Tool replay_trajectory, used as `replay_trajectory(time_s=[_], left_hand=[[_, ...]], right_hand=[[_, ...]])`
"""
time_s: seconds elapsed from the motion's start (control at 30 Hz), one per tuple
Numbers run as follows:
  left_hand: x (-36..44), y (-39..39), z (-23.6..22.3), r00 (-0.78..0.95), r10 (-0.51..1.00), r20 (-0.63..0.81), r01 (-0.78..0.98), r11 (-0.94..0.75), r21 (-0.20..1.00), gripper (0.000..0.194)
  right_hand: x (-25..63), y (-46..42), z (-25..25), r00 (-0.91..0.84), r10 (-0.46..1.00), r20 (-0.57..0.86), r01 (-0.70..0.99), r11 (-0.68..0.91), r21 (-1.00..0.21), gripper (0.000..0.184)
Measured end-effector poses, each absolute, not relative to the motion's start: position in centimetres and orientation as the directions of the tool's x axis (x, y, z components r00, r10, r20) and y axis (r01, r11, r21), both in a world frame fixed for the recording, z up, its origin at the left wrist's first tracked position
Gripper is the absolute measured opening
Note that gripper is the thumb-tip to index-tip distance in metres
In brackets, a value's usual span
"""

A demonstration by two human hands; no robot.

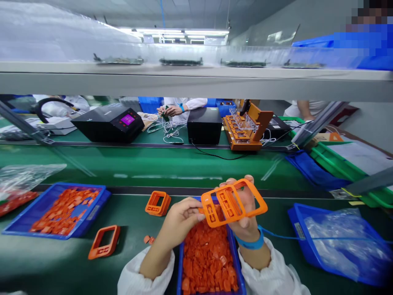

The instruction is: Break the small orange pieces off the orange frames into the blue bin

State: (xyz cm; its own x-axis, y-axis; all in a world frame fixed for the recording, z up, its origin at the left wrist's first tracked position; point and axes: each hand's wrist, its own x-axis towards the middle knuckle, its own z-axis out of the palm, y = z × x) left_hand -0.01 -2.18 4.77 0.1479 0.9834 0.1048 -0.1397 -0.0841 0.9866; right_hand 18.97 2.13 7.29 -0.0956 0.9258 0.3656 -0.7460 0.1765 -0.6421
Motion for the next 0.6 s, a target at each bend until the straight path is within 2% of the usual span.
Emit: replay_trajectory(time_s=[0.17,0.3,0.43,0.6], left_hand=[[0.9,-2.5,5.2,0.016,0.988,0.153,-0.362,-0.137,0.922,0.020],[1.2,-2.8,5.1,-0.021,0.995,0.093,-0.476,-0.092,0.874,0.029],[1.3,-3.0,4.9,-0.061,0.998,0.031,-0.429,-0.054,0.902,0.034],[1.2,-3.0,5.3,-0.043,0.995,0.087,-0.279,-0.096,0.956,0.031]], right_hand=[[17.0,1.8,6.0,-0.267,0.900,0.344,-0.776,0.011,-0.631,0.093],[16.4,1.9,5.5,-0.272,0.903,0.333,-0.767,0.006,-0.642,0.093],[16.4,1.9,4.9,-0.272,0.907,0.320,-0.715,0.033,-0.699,0.098],[16.5,1.9,4.5,-0.268,0.882,0.387,-0.692,0.103,-0.714,0.100]])
